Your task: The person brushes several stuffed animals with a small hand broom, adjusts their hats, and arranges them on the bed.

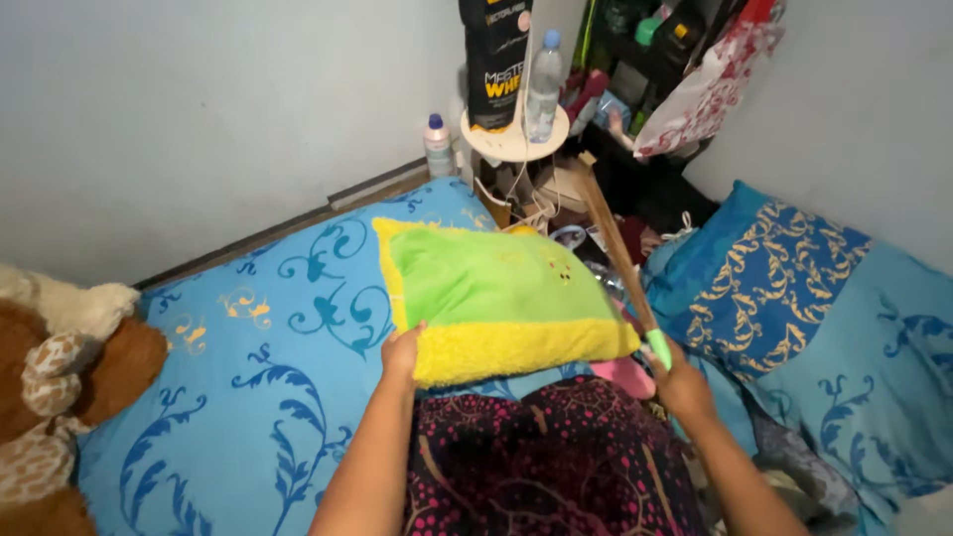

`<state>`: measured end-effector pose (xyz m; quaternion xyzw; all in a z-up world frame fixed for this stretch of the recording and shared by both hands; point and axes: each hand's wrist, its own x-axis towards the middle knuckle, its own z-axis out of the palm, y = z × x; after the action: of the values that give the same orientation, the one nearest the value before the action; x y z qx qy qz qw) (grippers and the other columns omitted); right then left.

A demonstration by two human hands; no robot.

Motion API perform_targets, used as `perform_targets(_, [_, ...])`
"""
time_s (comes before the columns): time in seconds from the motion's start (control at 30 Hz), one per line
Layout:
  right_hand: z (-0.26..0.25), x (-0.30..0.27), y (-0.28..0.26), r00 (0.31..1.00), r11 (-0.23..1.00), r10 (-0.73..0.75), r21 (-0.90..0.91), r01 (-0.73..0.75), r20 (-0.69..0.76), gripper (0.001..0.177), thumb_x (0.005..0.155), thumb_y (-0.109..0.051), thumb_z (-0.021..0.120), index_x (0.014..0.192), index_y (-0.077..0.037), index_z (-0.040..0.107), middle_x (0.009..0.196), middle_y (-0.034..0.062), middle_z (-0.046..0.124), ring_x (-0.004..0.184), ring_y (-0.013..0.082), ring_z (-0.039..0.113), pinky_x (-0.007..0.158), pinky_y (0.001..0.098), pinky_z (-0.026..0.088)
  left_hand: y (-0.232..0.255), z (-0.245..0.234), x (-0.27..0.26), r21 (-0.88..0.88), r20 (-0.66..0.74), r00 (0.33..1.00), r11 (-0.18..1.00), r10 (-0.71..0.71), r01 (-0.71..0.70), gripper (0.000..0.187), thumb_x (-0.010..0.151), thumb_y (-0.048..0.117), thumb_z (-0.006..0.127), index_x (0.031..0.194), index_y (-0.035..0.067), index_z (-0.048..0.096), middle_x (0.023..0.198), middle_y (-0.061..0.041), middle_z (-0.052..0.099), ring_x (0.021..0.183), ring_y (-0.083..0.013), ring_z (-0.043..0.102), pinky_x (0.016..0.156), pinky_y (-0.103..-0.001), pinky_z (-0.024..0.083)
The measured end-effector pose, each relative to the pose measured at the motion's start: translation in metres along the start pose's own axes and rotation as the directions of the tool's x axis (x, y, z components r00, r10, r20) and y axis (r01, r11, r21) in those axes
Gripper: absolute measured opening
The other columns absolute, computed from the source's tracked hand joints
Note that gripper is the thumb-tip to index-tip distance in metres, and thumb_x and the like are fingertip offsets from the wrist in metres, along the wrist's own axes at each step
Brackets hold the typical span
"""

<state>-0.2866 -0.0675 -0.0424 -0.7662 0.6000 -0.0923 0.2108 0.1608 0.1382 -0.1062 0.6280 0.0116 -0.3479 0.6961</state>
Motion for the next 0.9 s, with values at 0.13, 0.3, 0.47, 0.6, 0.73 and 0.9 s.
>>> perform_targets(0.13, [-0.004,-0.036,-0.052,0.932,0.913,-0.317,0.210,0.350,-0.174,0.063,0.095,-0.047,0.055,0.153,-0.024,0.043,0.116,0.0281,0.069,0.101,0.0474,0.068,0.083,0.0522,0.055,-0.008,0.001,0.008,-0.027,0.035,0.999,0.999,0.036,-0.035,0.029,0.088,0.013,0.074,0.115,0.001,0.072,0.101,-0.011,0.075,0.082,-0.0218,0.070,0.072,-0.035,0.056])
perform_targets(0.3, [0.008,-0.020,-0.028,0.899,0.899,-0.437,-0.018,0.437,-0.001,0.059,0.092,-0.048,0.057,0.147,-0.028,0.047,0.119,0.0233,0.070,0.100,0.0438,0.069,0.082,0.0526,0.055,-0.007,0.000,0.006,-0.122,0.065,0.997,0.992,0.032,-0.024,0.030,0.086,0.012,0.072,0.113,0.002,0.071,0.098,-0.011,0.075,0.080,-0.0240,0.071,0.071,-0.037,0.057])
perform_targets(0.47, [0.018,-0.001,-0.020,0.995,0.996,0.080,-0.033,-0.078,0.064,0.064,0.095,-0.051,0.060,0.152,-0.027,0.043,0.114,0.0277,0.070,0.104,0.0478,0.066,0.088,0.0543,0.052,-0.027,0.000,0.019,-0.007,-0.014,0.997,0.997,0.073,-0.073,0.030,0.084,0.014,0.077,0.111,0.000,0.074,0.100,-0.008,0.076,0.082,-0.0201,0.071,0.072,-0.033,0.056])
perform_targets(0.6, [-0.012,-0.023,-0.044,0.997,0.997,-0.068,0.025,0.069,-0.035,0.061,0.101,-0.049,0.052,0.157,-0.030,0.042,0.109,0.0274,0.073,0.100,0.0470,0.069,0.086,0.0545,0.054,-0.035,-0.017,0.038,-0.024,-0.026,1.000,1.000,-0.010,0.009,0.031,0.087,0.016,0.075,0.111,-0.005,0.072,0.096,-0.014,0.075,0.076,-0.0257,0.070,0.066,-0.038,0.056])
perform_targets(0.73, [-0.009,-0.040,-0.042,0.957,0.960,-0.280,-0.023,0.279,-0.077,0.063,0.093,-0.047,0.056,0.152,-0.029,0.043,0.122,0.0237,0.069,0.103,0.0447,0.068,0.084,0.0521,0.055,-0.035,-0.019,0.035,0.054,-0.045,0.999,0.998,0.017,-0.015,0.033,0.086,0.017,0.077,0.113,-0.002,0.073,0.098,-0.011,0.075,0.079,-0.0222,0.070,0.069,-0.035,0.055])
perform_targets(0.9, [0.037,0.002,0.024,0.991,0.984,-0.018,-0.174,0.041,0.130,0.053,0.097,-0.044,0.058,0.144,-0.021,0.051,0.111,0.0215,0.073,0.096,0.0383,0.070,0.082,0.0479,0.055,-0.025,-0.018,0.025,0.229,-0.036,0.999,0.974,0.015,-0.006,0.036,0.086,0.023,0.075,0.115,0.001,0.074,0.100,-0.009,0.077,0.082,-0.0197,0.070,0.073,-0.034,0.054])
